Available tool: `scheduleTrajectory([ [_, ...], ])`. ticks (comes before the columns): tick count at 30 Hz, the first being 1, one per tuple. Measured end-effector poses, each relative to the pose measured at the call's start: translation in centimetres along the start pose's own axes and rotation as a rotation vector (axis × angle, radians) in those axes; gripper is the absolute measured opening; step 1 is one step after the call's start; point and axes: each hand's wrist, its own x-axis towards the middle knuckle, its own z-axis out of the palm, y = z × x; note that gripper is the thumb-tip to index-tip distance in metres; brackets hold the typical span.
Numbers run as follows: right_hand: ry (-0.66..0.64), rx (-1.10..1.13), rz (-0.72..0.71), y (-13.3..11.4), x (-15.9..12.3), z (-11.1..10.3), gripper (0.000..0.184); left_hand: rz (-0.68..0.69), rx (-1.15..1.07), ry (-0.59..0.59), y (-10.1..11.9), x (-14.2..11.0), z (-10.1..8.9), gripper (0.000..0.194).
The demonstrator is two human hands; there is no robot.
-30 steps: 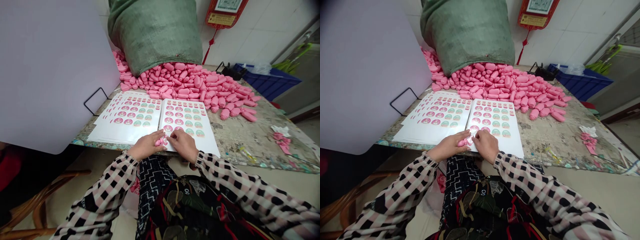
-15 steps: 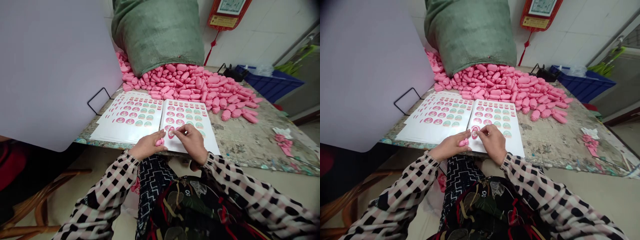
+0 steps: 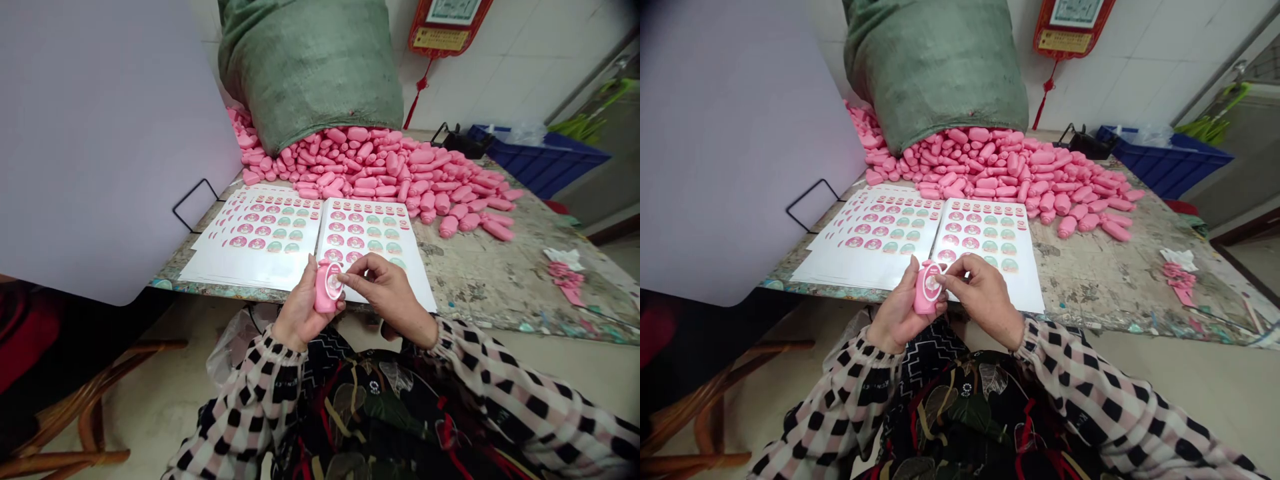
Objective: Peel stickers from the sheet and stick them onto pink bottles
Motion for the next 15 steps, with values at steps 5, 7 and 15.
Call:
scheduleTrajectory([
  [5,-0.016,0.017,0.041,0.5,-0.4,-0.6,0.023,-0.059,0.041,-0.007,-0.5,0.7,0.7,0.048],
  [7,-0.015,0.039,0.039,0.7,-0.5,-0.5,0.023,-0.053,0.038,-0.010,-0.6,0.8,1.0,0.048],
  [15,-0.020,-0.008,0.002,1.7,-0.5,-0.1,0.021,-0.022,0.053,-0.017,-0.8,0.9,1.4,0.047],
])
